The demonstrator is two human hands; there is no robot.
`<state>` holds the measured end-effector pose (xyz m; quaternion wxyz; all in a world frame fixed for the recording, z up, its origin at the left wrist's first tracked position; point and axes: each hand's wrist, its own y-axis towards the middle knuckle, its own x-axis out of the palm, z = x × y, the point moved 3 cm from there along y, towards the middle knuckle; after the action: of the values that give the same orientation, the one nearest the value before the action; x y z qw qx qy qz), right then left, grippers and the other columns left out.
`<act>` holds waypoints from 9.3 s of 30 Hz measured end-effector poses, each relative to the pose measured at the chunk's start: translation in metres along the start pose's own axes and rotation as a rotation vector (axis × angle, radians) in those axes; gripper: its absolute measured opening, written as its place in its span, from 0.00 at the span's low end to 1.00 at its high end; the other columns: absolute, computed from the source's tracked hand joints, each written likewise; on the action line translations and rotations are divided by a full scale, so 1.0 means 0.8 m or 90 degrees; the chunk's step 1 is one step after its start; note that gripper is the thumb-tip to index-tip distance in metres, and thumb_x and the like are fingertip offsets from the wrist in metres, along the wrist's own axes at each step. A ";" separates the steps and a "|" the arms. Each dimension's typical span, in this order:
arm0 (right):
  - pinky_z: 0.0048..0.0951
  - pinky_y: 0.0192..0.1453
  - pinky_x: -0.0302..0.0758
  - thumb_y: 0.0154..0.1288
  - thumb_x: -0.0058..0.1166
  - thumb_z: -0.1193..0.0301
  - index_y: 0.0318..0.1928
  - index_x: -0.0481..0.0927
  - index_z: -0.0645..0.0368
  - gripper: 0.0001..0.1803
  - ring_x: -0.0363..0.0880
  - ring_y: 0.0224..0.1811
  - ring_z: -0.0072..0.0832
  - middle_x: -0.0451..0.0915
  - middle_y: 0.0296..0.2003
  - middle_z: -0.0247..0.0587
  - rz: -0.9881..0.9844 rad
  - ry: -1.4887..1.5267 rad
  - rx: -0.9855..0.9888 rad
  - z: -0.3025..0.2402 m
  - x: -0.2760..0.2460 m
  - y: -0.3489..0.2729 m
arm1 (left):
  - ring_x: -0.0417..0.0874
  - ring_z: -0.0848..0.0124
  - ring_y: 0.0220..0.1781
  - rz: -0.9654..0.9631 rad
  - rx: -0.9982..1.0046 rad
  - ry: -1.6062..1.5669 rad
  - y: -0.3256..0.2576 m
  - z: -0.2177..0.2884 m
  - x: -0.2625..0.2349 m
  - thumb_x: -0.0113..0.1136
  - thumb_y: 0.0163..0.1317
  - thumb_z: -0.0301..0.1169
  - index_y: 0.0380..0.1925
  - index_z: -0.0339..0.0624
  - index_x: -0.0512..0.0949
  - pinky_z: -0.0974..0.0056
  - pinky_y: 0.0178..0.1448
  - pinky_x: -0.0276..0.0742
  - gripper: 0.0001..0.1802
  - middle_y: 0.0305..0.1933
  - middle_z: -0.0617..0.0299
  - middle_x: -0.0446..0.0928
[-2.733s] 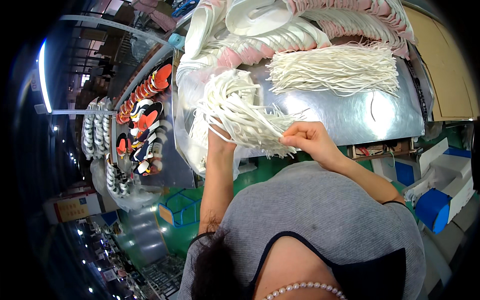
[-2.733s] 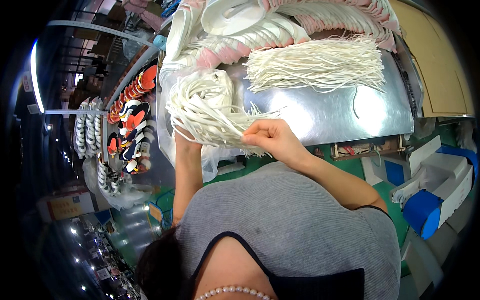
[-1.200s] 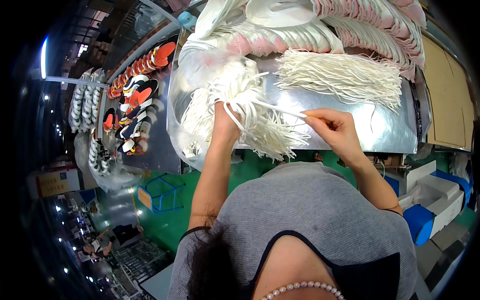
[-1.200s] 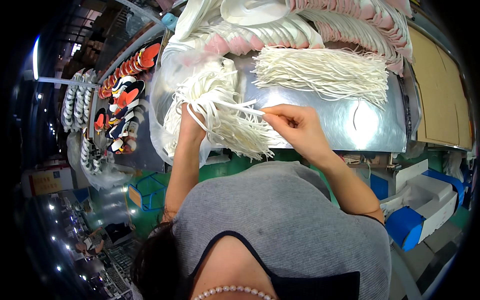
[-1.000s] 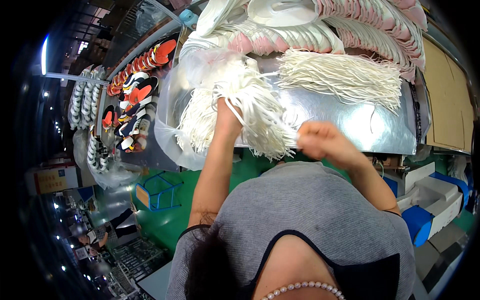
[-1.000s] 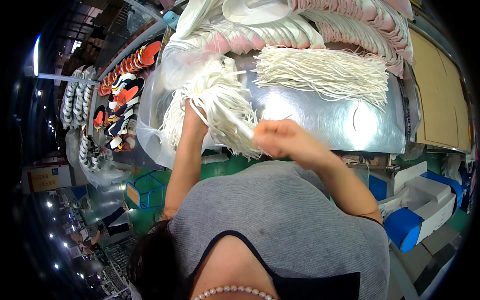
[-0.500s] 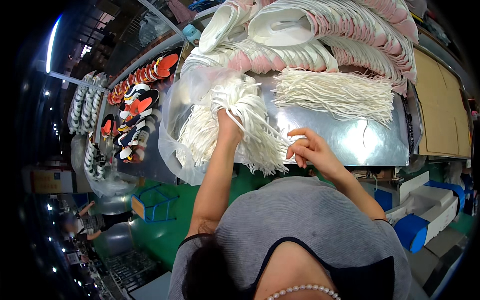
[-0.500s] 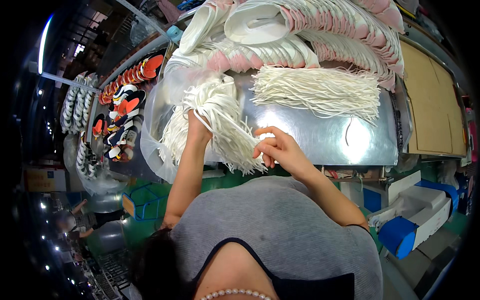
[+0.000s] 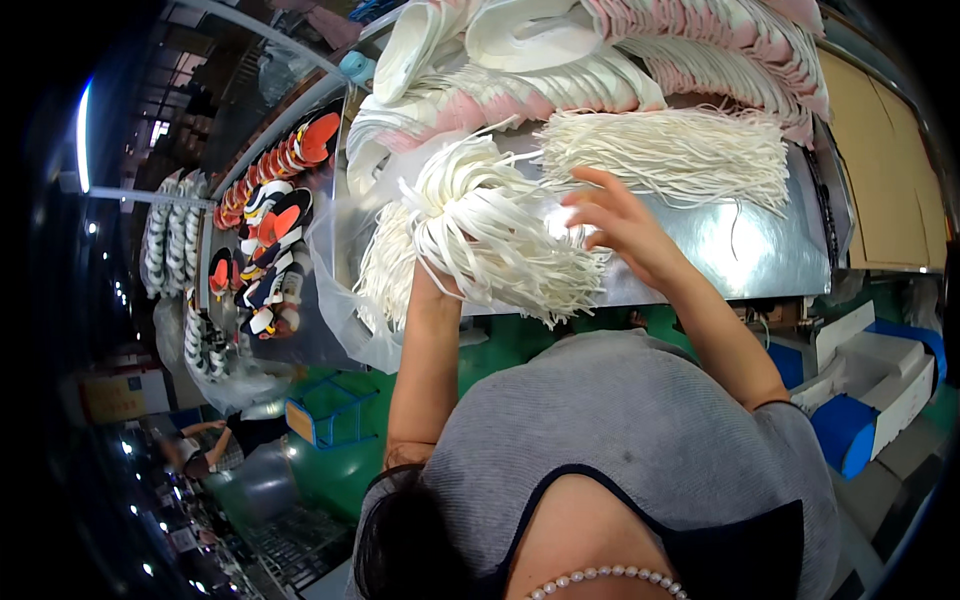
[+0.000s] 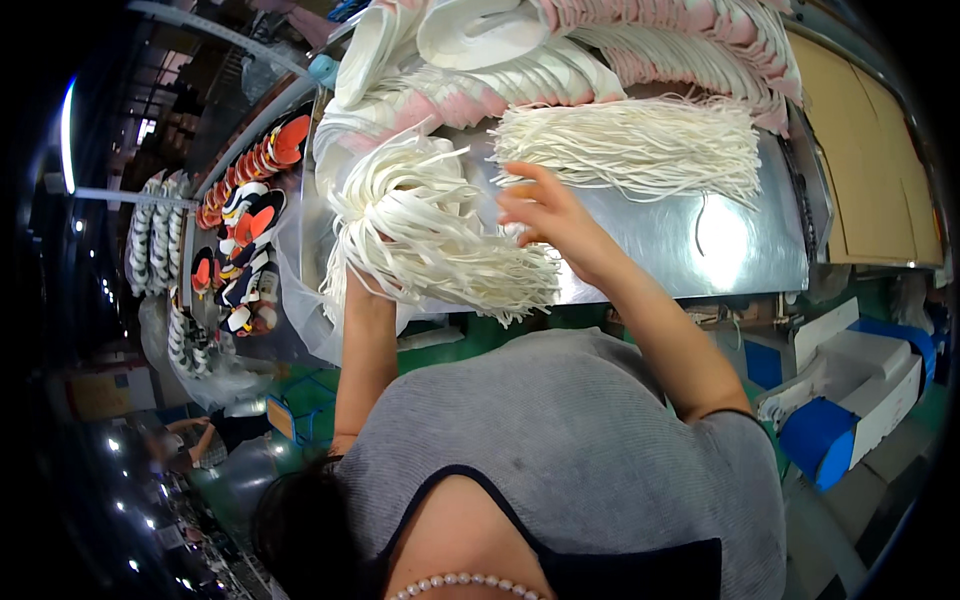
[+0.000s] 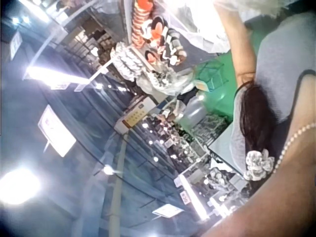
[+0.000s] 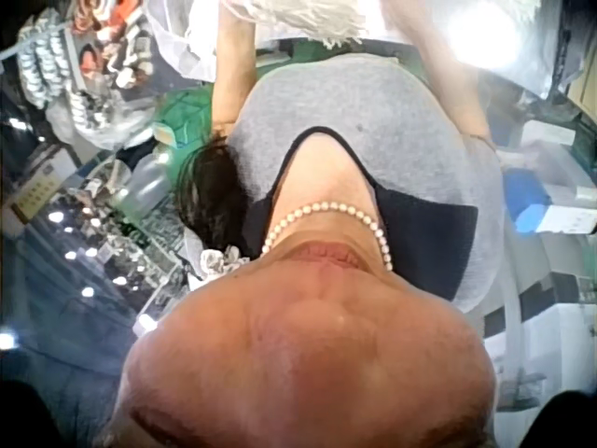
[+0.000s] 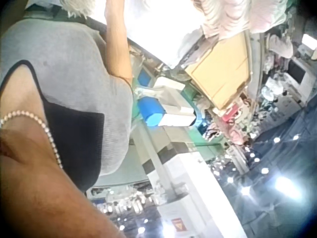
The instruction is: The person gathers white shoelaces from a pile on a metal table and ties them into a bundle before placing the bundle into a plastic bag.
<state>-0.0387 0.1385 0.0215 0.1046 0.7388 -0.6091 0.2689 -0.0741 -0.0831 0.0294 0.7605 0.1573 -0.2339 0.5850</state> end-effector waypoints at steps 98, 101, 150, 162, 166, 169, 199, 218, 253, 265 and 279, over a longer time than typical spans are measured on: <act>0.16 0.32 0.57 0.63 0.53 0.66 0.29 0.71 0.57 0.10 0.59 0.27 0.13 0.65 0.27 0.25 -0.357 0.019 0.277 0.018 0.051 -0.070 | 0.80 0.54 0.26 0.197 0.354 0.960 -0.008 -0.031 -0.035 0.55 0.57 0.37 0.40 0.46 0.75 0.55 0.29 0.74 0.13 0.25 0.52 0.77; 0.16 0.34 0.60 0.65 0.50 0.68 0.32 0.72 0.58 0.07 0.61 0.28 0.15 0.67 0.29 0.26 -0.192 -0.216 0.138 0.013 0.051 -0.047 | 0.81 0.56 0.32 0.219 0.265 0.921 -0.001 -0.034 -0.055 0.56 0.56 0.35 0.43 0.45 0.75 0.56 0.35 0.75 0.15 0.31 0.53 0.79; 0.17 0.38 0.67 0.63 0.52 0.72 0.38 0.77 0.61 0.06 0.71 0.32 0.14 0.77 0.31 0.27 -0.033 -0.369 -0.186 -0.020 0.026 0.034 | 0.81 0.64 0.46 0.013 0.025 0.301 -0.009 -0.001 -0.003 0.53 0.63 0.37 0.53 0.35 0.71 0.62 0.50 0.78 0.22 0.50 0.52 0.77; 0.17 0.38 0.67 0.60 0.57 0.72 0.41 0.79 0.59 0.09 0.71 0.34 0.16 0.76 0.34 0.28 -0.025 -0.269 -0.248 -0.021 0.025 0.054 | 0.82 0.65 0.44 0.030 -0.061 0.039 -0.014 0.002 0.037 0.58 0.59 0.37 0.52 0.34 0.71 0.62 0.46 0.81 0.24 0.47 0.53 0.78; 0.15 0.33 0.64 0.62 0.55 0.73 0.38 0.78 0.61 0.06 0.68 0.28 0.15 0.76 0.30 0.32 -0.118 0.046 -0.076 -0.027 0.023 0.043 | 0.82 0.65 0.43 0.091 -0.071 0.056 -0.018 -0.005 0.019 0.59 0.59 0.37 0.51 0.34 0.72 0.62 0.45 0.81 0.23 0.46 0.53 0.78; 0.14 0.29 0.60 0.63 0.55 0.72 0.36 0.75 0.58 0.05 0.62 0.25 0.12 0.73 0.28 0.29 -0.178 0.135 -0.022 -0.026 0.024 0.032 | 0.82 0.65 0.43 0.103 -0.085 0.040 -0.017 -0.010 0.016 0.58 0.59 0.37 0.51 0.34 0.72 0.61 0.46 0.81 0.24 0.46 0.52 0.78; 0.18 0.36 0.69 0.60 0.57 0.68 0.43 0.77 0.60 0.13 0.72 0.34 0.13 0.77 0.33 0.28 -0.065 -0.228 -0.046 0.021 -0.001 0.024 | 0.82 0.59 0.45 0.065 -0.116 -0.098 -0.027 -0.010 0.032 0.51 0.62 0.41 0.52 0.32 0.70 0.56 0.48 0.81 0.25 0.48 0.48 0.77; 0.15 0.20 0.49 0.67 0.49 0.69 0.34 0.69 0.55 0.06 0.48 0.15 0.11 0.61 0.18 0.24 -0.221 0.409 0.059 -0.002 -0.004 0.049 | 0.80 0.58 0.47 0.045 -0.194 -0.301 -0.014 -0.014 0.041 0.48 0.64 0.42 0.49 0.35 0.73 0.53 0.52 0.78 0.22 0.47 0.50 0.78; 0.15 0.29 0.65 0.63 0.54 0.70 0.38 0.76 0.59 0.06 0.69 0.28 0.14 0.76 0.28 0.30 -0.057 0.094 -0.003 0.003 0.030 0.049 | 0.81 0.57 0.42 0.194 -0.193 -0.304 -0.006 -0.018 0.026 0.45 0.64 0.43 0.46 0.34 0.74 0.53 0.44 0.81 0.23 0.45 0.48 0.78; 0.15 0.21 0.57 0.64 0.53 0.69 0.38 0.80 0.58 0.07 0.57 0.16 0.11 0.71 0.19 0.27 -0.164 0.190 0.084 -0.009 0.030 0.028 | 0.81 0.58 0.44 0.128 -0.166 -0.182 -0.015 -0.020 0.013 0.50 0.62 0.44 0.51 0.34 0.72 0.55 0.45 0.81 0.25 0.47 0.48 0.77; 0.16 0.26 0.64 0.62 0.57 0.69 0.40 0.82 0.62 0.10 0.66 0.23 0.10 0.80 0.28 0.31 -0.390 -0.097 0.134 0.009 0.051 -0.055 | 0.75 0.62 0.53 -0.023 0.071 0.388 -0.027 0.053 -0.042 0.57 0.60 0.31 0.55 0.36 0.69 0.60 0.58 0.72 0.23 0.55 0.52 0.72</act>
<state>0.0104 0.1109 0.0447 0.0580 0.9123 -0.3334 0.2305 -0.0671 -0.1379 0.0476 0.7962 0.0207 0.0401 0.6034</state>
